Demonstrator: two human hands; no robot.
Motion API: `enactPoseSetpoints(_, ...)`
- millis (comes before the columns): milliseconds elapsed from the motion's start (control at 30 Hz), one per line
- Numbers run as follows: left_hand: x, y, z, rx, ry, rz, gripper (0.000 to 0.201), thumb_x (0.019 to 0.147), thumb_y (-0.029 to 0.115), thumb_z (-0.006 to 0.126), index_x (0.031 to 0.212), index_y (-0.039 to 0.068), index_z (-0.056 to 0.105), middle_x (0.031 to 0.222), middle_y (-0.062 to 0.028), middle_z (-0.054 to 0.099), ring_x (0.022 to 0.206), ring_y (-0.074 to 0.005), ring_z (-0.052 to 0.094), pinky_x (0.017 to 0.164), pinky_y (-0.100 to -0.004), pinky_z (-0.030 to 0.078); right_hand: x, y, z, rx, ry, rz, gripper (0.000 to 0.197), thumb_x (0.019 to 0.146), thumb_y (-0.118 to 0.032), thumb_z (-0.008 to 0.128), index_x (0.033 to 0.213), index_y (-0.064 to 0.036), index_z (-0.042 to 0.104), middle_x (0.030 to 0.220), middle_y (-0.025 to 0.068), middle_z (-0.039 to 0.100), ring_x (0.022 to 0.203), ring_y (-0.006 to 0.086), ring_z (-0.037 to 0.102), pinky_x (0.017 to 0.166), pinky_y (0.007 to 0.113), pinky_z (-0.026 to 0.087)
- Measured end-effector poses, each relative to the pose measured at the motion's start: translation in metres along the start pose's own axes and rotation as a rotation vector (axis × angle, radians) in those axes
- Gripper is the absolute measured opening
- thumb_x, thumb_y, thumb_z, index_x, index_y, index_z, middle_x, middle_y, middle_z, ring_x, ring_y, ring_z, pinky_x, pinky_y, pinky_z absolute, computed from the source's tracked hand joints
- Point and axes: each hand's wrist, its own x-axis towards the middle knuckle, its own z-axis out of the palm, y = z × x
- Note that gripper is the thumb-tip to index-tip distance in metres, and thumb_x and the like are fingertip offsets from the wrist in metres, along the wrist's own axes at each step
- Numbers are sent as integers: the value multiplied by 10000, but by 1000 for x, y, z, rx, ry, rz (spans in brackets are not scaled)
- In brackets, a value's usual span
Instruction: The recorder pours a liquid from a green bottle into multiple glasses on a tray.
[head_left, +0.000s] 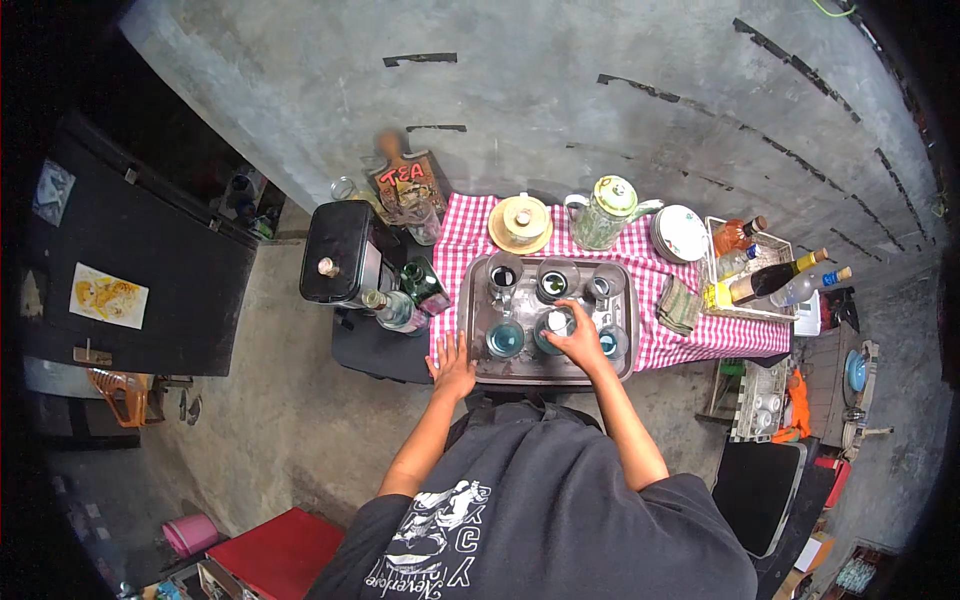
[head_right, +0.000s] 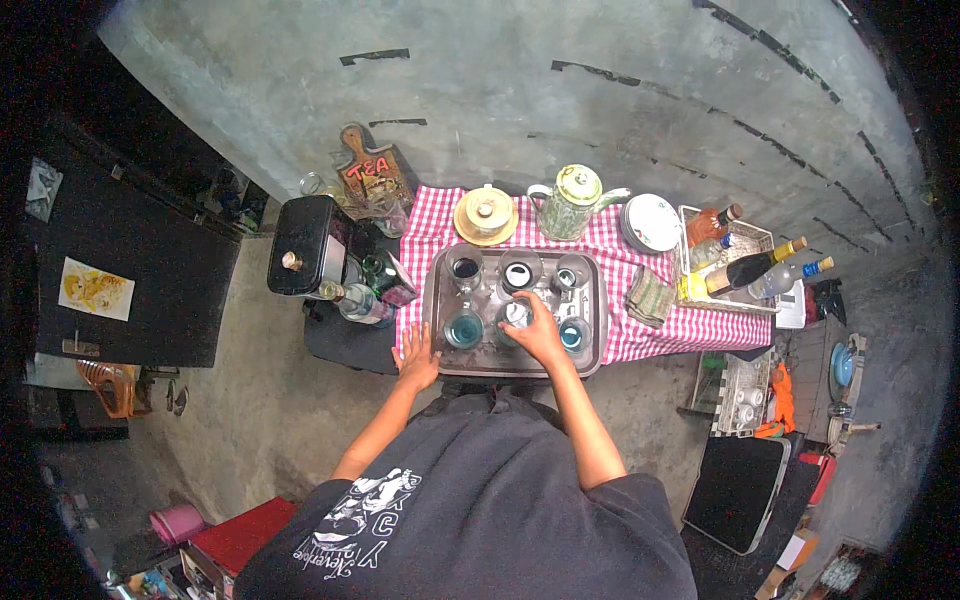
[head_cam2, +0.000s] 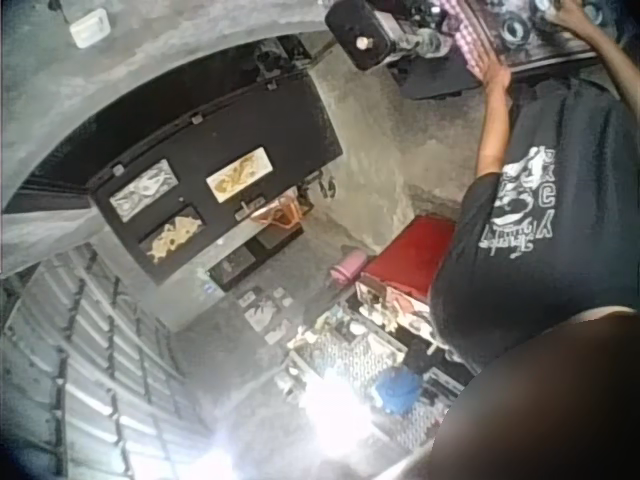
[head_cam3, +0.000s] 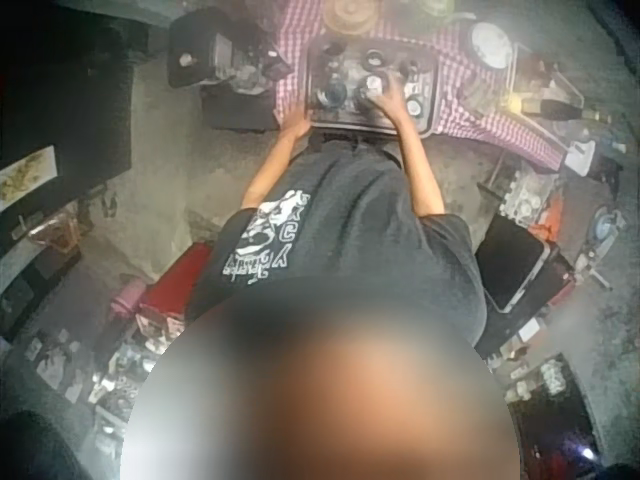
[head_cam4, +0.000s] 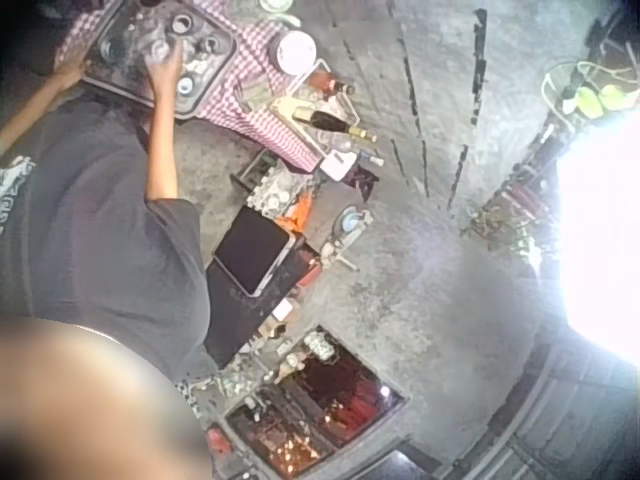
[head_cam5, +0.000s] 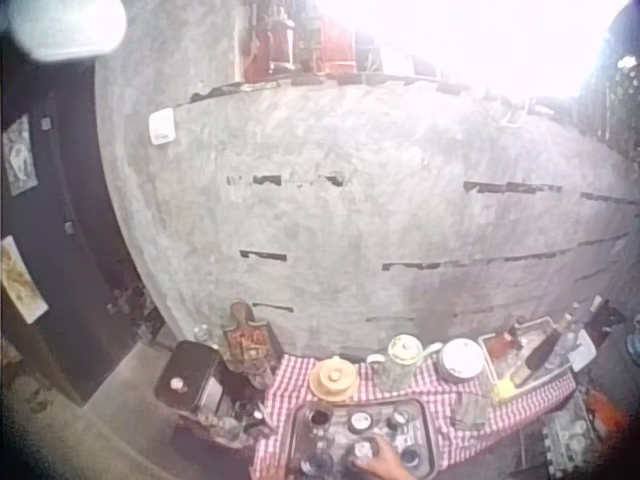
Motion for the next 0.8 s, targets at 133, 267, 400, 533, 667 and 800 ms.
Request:
enactPoseSetpoints(133, 0, -1, -1, -5, -5, 1, 806, 950, 320, 500, 1562, 222, -16, 1627, -116, -66, 1492, -342, -77, 1134, -653, 12, 0, 0, 0, 68, 1, 24, 627, 663, -191, 876, 1193, -63, 567, 1173, 106, 638, 1154, 227, 579, 997, 352, 436)
enactPoseSetpoints(267, -1, -1, -3, 0, -19, 5, 795, 952, 321, 496, 1563, 216, -2, 1627, -116, -59, 1491, -342, -83, 1134, -651, 13, -2, -4, -2, 150, -10, 22, 619, 657, -187, 879, 1187, -66, 582, 1182, 82, 619, 1163, 210, 559, 1020, 346, 414)
enactPoseSetpoints(400, -2, 1, -7, -2, -34, 3, 791, 952, 327, 494, 1563, 211, 5, 1627, -113, -60, 1491, -342, -87, 1135, -649, 14, -4, -11, -7, 201, -17, 28, 565, 689, -120, 841, 1189, -63, 586, 1180, 71, 597, 1144, 193, 551, 996, 328, 430)
enactPoseSetpoints(533, -2, 4, -10, 33, -67, -1, 801, 959, 336, 489, 1562, 189, -18, 1626, -111, -90, 1489, -340, -104, 1134, -647, 26, -6, -11, -12, 396, -91, 96, 556, 736, 12, 772, 1239, -66, 550, 1157, 67, 569, 1045, 167, 580, 842, 268, 535)
enactPoseSetpoints(667, -3, 1, -9, 36, -58, 0, 796, 951, 312, 485, 1563, 198, -12, 1626, -107, -86, 1490, -345, -91, 1136, -649, 27, -7, -25, -17, 445, -81, 101, 611, 683, -95, 829, 1230, -81, 557, 1164, 62, 591, 1145, 173, 521, 1019, 317, 386)
enactPoseSetpoints(800, -2, 5, -12, 38, -73, 0, 803, 951, 316, 486, 1562, 195, -22, 1626, -107, -91, 1490, -338, -96, 1139, -645, 25, -7, -26, -24, 322, -73, 67, 644, 685, -84, 815, 1252, -82, 508, 1227, 88, 553, 1206, 201, 485, 1054, 331, 352)
